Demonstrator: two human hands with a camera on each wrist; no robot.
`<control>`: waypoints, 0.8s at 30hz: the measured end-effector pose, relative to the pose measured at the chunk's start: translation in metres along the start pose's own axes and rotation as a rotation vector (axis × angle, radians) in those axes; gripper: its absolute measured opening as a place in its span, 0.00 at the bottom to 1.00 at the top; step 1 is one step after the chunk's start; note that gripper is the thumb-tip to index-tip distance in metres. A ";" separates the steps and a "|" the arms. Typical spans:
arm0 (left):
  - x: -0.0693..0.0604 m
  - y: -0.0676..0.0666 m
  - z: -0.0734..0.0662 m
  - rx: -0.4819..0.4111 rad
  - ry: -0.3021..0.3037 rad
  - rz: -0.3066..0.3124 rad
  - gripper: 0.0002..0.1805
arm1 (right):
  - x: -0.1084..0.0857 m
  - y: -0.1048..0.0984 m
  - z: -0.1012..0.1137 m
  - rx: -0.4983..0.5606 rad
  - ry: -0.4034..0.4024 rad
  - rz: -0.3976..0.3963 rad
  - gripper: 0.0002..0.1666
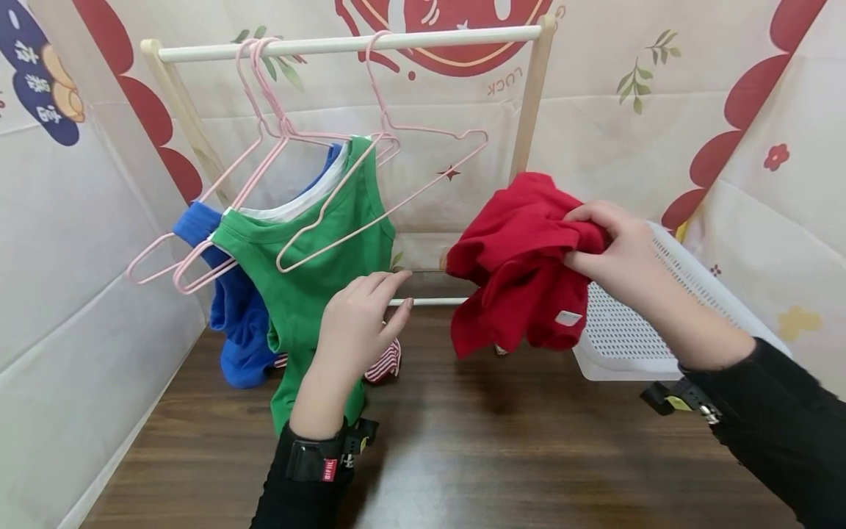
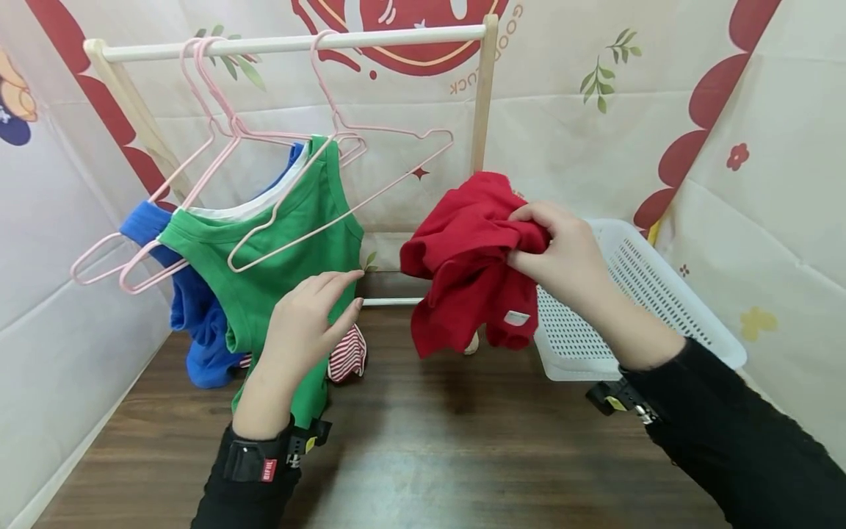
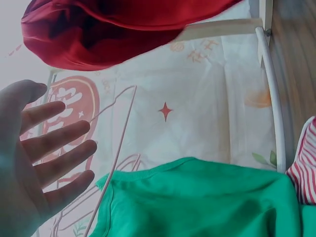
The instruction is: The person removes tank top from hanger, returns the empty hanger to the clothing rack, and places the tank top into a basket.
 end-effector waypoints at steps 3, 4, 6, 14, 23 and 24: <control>0.003 0.006 -0.003 0.005 0.014 0.029 0.19 | -0.003 -0.016 -0.005 -0.020 0.037 -0.049 0.22; 0.004 0.007 -0.004 0.007 0.023 0.035 0.19 | -0.004 -0.022 -0.006 -0.018 0.047 -0.061 0.22; 0.007 0.011 -0.006 0.012 0.047 0.036 0.19 | -0.004 -0.031 -0.010 -0.015 0.067 -0.082 0.22; 0.022 0.017 -0.017 0.032 0.156 -0.017 0.17 | -0.007 -0.065 -0.023 0.034 0.139 -0.124 0.20; 0.027 0.021 -0.026 0.033 0.182 -0.010 0.17 | -0.010 -0.095 -0.031 0.109 0.214 -0.220 0.23; 0.027 0.021 -0.026 0.035 0.182 -0.005 0.17 | -0.010 -0.098 -0.032 0.116 0.217 -0.236 0.23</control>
Point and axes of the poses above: each hand's wrist, its own x-axis towards the middle knuckle, its own y-axis out of the palm, z = x × y, the point moved 3 cm from there along x, towards the middle knuckle, and after that the axes turned 10 degrees about y, right-handed, at the moved point
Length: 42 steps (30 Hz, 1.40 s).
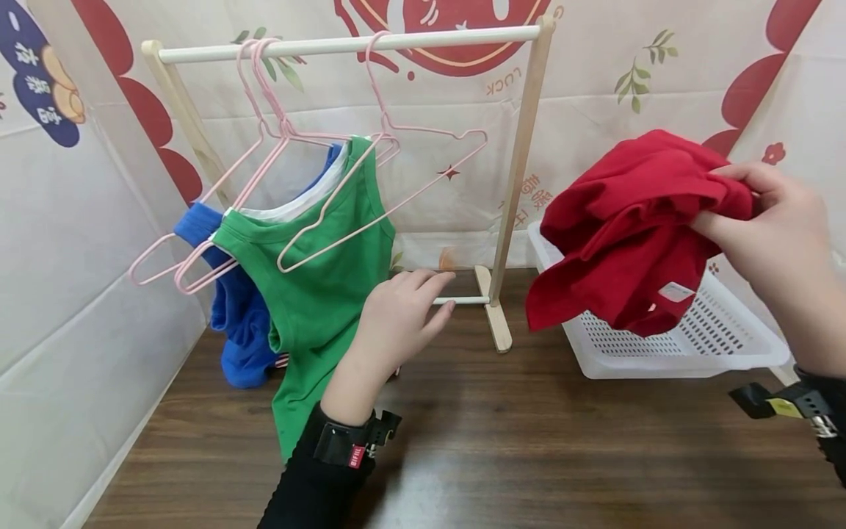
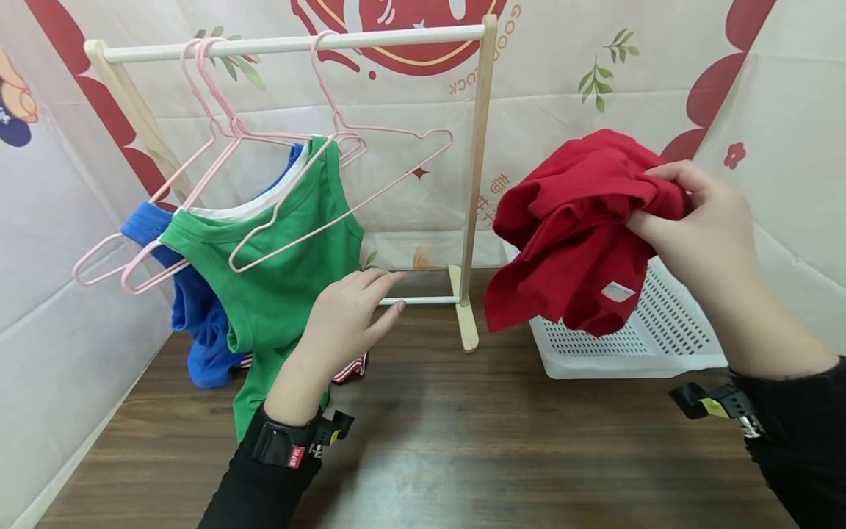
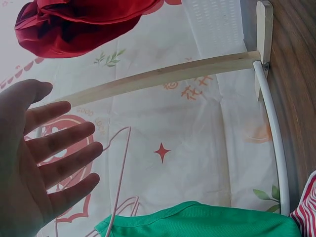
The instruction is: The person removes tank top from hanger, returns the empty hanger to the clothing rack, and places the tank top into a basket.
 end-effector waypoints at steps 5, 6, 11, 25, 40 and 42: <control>-0.001 0.001 -0.001 0.003 -0.012 0.018 0.18 | 0.005 -0.015 -0.006 0.071 -0.015 -0.042 0.23; -0.001 0.002 -0.001 0.002 -0.013 0.020 0.18 | 0.006 -0.018 -0.008 0.090 -0.021 -0.045 0.22; -0.002 0.003 0.000 0.001 -0.012 0.020 0.18 | 0.010 -0.027 -0.019 0.108 -0.039 -0.052 0.19; -0.003 -0.001 0.001 -0.002 -0.014 0.026 0.18 | 0.022 -0.012 -0.071 -0.292 0.121 0.070 0.26; -0.003 -0.002 -0.002 -0.006 0.011 0.005 0.17 | 0.012 0.013 -0.107 -0.374 0.155 0.235 0.30; -0.002 -0.002 -0.003 -0.008 0.013 0.009 0.17 | 0.010 0.015 -0.113 -0.368 0.157 0.249 0.28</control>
Point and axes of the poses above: each hand's wrist, its own x-axis towards the middle knuckle, its own y-axis out of the palm, z = x × y, the point moved 3 cm from there along x, towards the middle knuckle, and after that the axes turned 10 degrees about y, right-handed, at the moved point
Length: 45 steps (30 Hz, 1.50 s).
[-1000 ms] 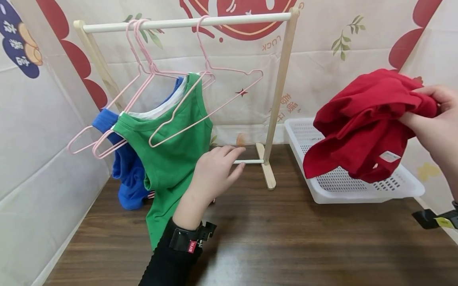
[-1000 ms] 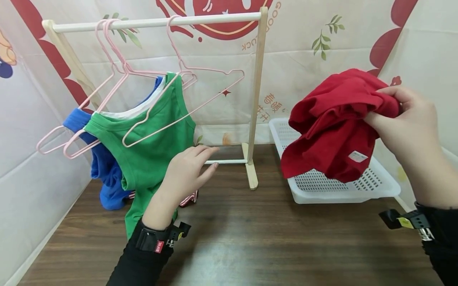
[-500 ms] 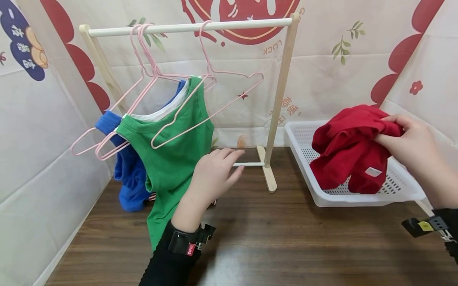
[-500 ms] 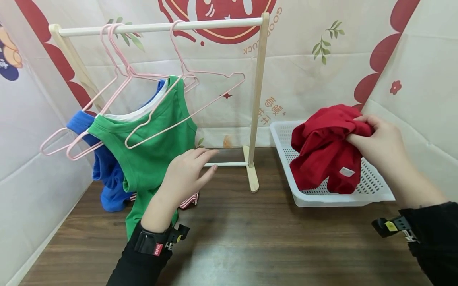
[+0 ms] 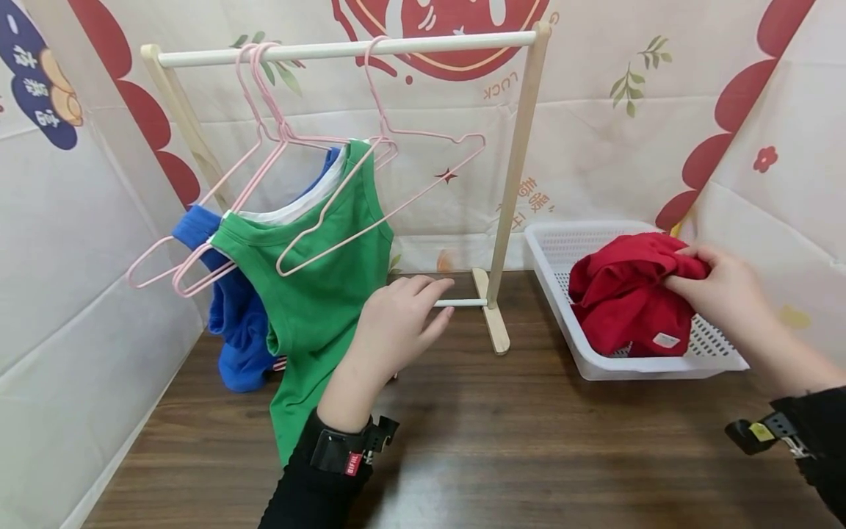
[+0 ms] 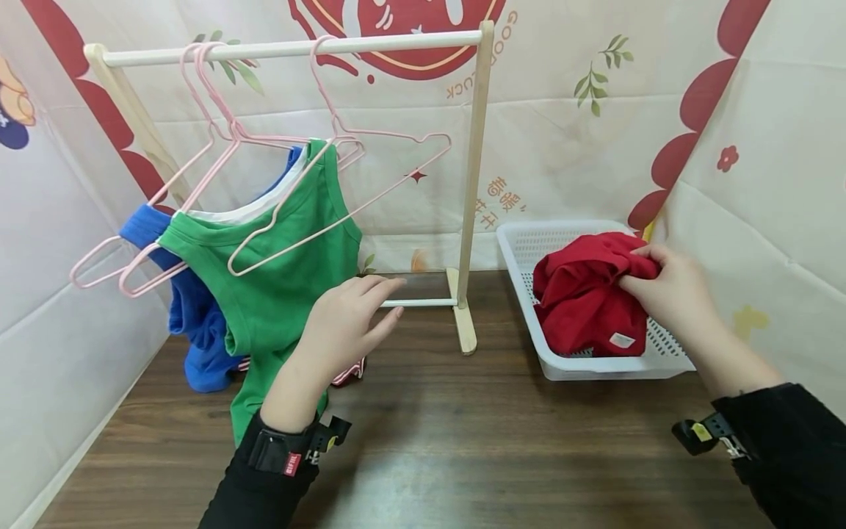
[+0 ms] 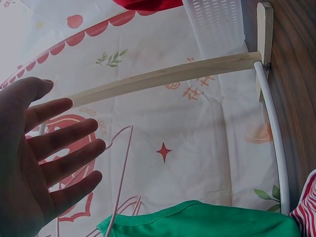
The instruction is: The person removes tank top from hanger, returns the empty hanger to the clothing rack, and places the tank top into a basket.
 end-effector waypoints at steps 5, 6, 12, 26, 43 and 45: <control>0.000 -0.001 0.000 -0.004 0.006 0.005 0.17 | 0.000 0.009 -0.011 -0.030 -0.007 0.036 0.26; -0.001 -0.002 0.001 -0.003 0.003 0.002 0.17 | 0.000 0.011 -0.012 -0.045 -0.009 0.041 0.25; -0.005 -0.007 0.008 0.007 -0.034 -0.029 0.17 | 0.000 0.017 -0.017 -0.121 -0.013 0.090 0.26; -0.007 -0.005 0.009 0.011 -0.029 -0.015 0.17 | -0.010 0.036 -0.007 -0.316 -0.241 0.135 0.22; -0.010 -0.002 0.010 0.004 -0.038 0.017 0.16 | -0.060 0.073 0.023 -0.381 -0.284 0.229 0.38; -0.010 -0.001 0.009 0.002 -0.037 0.016 0.16 | -0.062 0.076 0.024 -0.380 -0.283 0.250 0.41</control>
Point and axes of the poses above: each hand's wrist, its own x-axis towards the middle knuckle, its own y-axis out of the palm, z = x × y, the point moved 3 cm from there along x, towards the middle knuckle, and after that the axes turned 10 degrees about y, right-handed, at the moved point
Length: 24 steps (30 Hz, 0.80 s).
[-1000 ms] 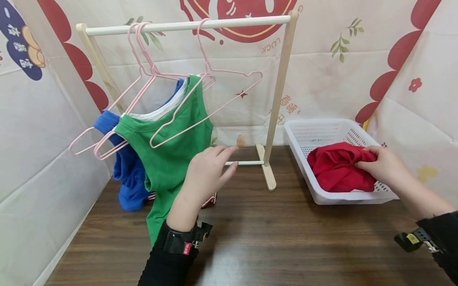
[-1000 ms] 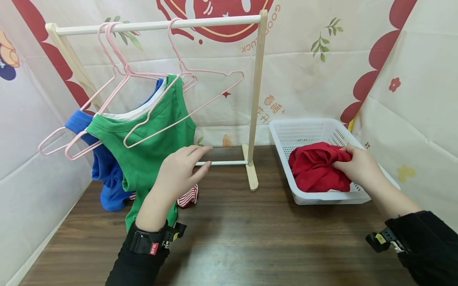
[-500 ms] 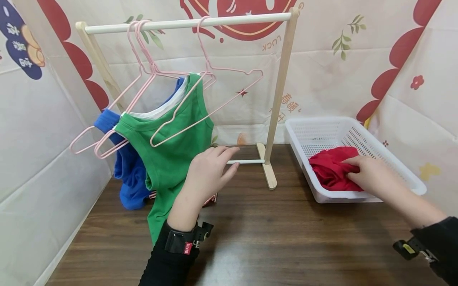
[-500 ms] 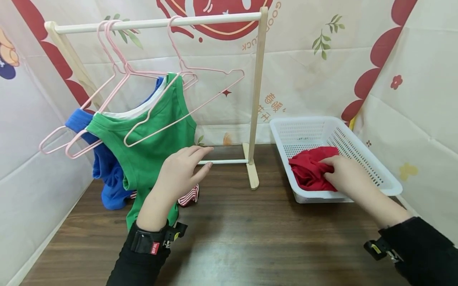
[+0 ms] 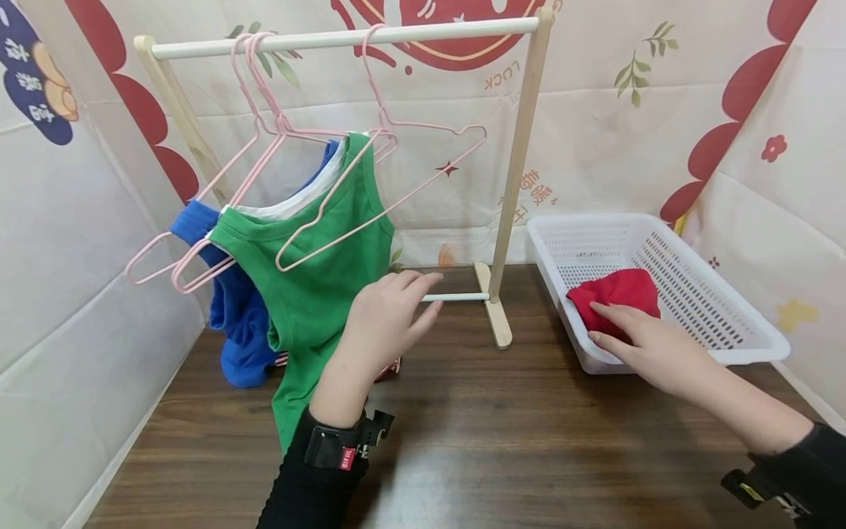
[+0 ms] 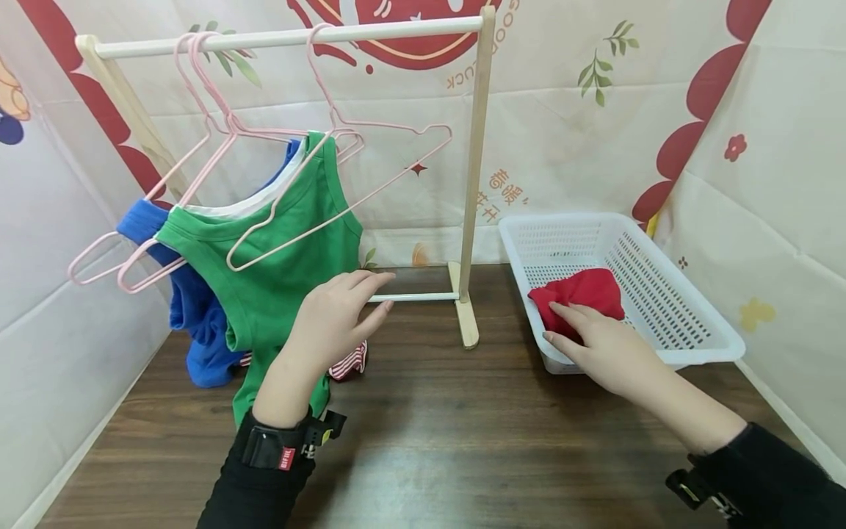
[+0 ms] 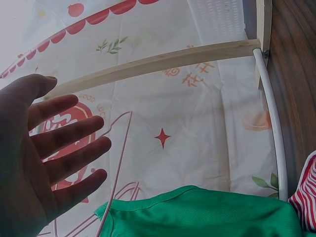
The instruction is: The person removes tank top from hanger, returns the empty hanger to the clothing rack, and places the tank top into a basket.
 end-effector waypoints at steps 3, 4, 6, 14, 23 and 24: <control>0.000 0.000 0.000 -0.001 -0.001 0.006 0.16 | 0.001 0.004 0.004 -0.015 -0.014 0.023 0.41; 0.000 0.000 0.000 0.001 -0.001 0.009 0.16 | 0.001 0.006 0.004 -0.024 -0.016 0.032 0.40; -0.001 0.000 0.000 0.003 -0.004 0.015 0.16 | 0.002 0.009 0.005 -0.044 -0.038 0.043 0.38; -0.002 -0.001 0.002 0.010 -0.022 0.031 0.17 | 0.005 0.017 0.002 -0.119 -0.093 0.093 0.42; -0.001 0.000 0.000 -0.003 -0.005 0.050 0.16 | 0.007 0.016 0.012 -0.134 -0.063 0.132 0.45; -0.001 0.001 0.000 -0.004 0.000 0.049 0.16 | 0.007 0.016 0.014 -0.137 -0.052 0.137 0.47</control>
Point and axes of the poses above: each hand's wrist, its own x-axis towards the middle knuckle, its own y-axis out of the palm, z = x × y, the point moved 3 cm from there along x, towards the middle knuckle, and after that the axes turned 10 degrees about y, right-handed, at the moved point
